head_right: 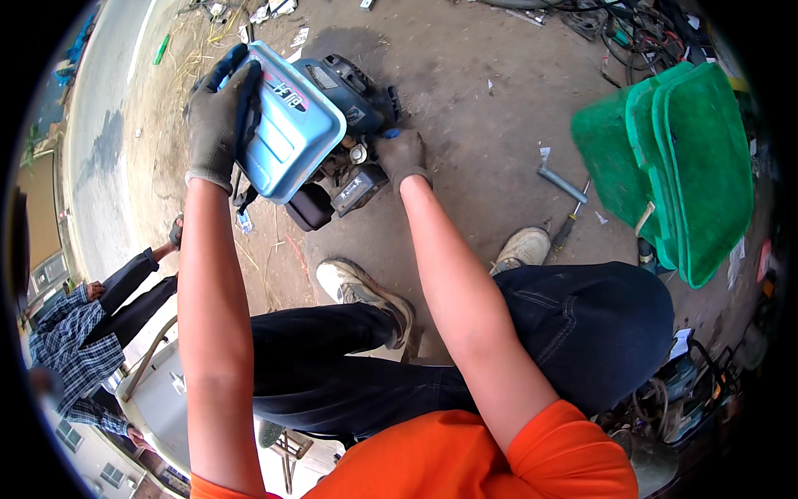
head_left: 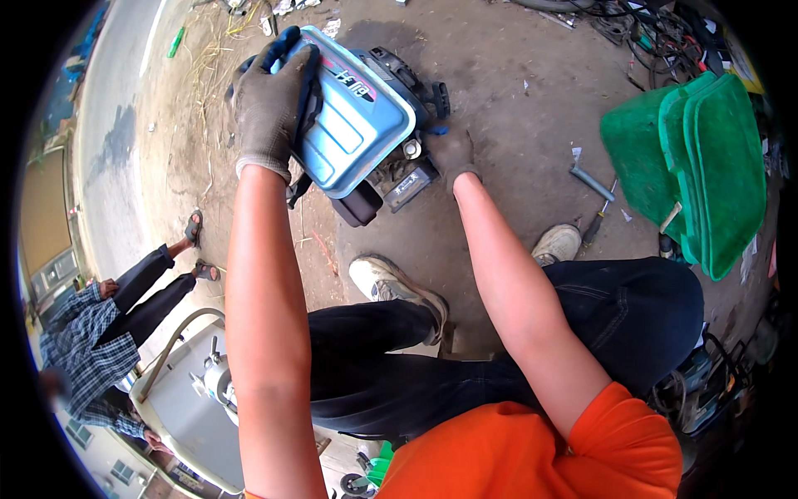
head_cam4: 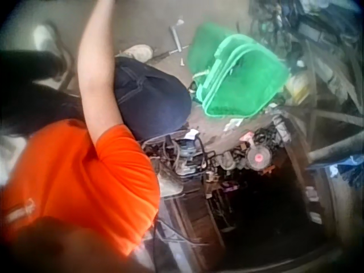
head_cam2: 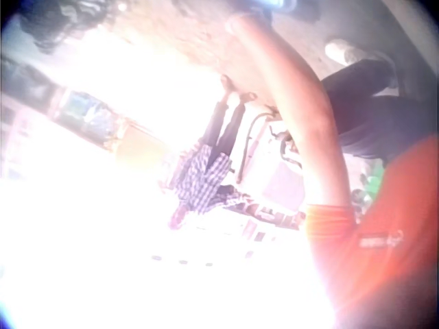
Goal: The person sits on the ground and uses a screwdriver to loosen and tighten screws on a small blue motor. They repeatedly adjust the motor's position and continue working on the same fasteners.
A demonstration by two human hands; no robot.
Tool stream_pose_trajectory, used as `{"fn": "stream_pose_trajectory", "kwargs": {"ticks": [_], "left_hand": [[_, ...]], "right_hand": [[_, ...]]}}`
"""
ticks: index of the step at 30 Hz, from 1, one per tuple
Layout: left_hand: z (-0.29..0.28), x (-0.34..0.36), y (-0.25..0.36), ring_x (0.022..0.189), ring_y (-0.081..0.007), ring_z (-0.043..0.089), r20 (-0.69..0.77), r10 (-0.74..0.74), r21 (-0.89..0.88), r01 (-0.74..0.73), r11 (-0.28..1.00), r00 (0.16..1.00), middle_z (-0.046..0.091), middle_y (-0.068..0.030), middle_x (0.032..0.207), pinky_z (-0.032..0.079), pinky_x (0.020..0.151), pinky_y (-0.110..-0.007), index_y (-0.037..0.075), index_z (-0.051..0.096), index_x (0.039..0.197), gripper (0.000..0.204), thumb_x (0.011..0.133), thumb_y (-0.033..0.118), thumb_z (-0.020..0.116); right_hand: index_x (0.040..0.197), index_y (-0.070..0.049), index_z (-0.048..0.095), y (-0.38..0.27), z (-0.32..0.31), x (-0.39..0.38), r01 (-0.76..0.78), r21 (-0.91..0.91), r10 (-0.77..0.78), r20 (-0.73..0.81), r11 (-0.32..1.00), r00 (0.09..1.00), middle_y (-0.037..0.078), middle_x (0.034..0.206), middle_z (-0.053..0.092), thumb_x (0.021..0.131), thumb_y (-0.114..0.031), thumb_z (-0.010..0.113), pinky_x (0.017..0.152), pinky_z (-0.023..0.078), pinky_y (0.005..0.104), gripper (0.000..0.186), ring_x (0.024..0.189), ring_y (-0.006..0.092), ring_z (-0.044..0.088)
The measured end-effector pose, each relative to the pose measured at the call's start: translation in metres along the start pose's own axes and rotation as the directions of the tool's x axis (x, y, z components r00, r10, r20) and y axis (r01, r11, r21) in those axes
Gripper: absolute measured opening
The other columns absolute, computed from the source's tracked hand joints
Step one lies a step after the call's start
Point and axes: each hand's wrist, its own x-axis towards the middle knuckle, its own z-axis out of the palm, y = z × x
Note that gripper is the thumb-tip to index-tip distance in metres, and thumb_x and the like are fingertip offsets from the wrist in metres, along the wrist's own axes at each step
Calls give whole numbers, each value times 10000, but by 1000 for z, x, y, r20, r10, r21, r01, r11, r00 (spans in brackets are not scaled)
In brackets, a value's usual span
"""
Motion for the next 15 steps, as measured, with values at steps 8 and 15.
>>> {"fn": "stream_pose_trajectory", "kwargs": {"ticks": [8,15], "left_hand": [[-2,-4,6,1161,-216,691,-19,-14,80,15,997,1000,739,-116,1261,491,1046,-349,186,719,1336,452,915,351,736],[-2,6,-11,1366,-387,514,-27,-58,66,59,996,998,536,-207,1461,392,1162,-457,384,720,1311,513,825,544,755]], "right_hand": [[1180,-151,735,2,1,6,30,-45,-28,36,999,999,239,1080,721,862,-407,676,833,532,483,413,1014,441,689],[1188,-145,726,-7,0,3,33,15,-34,68,999,997,224,1083,728,862,-380,688,831,530,453,404,1007,410,700]]}}
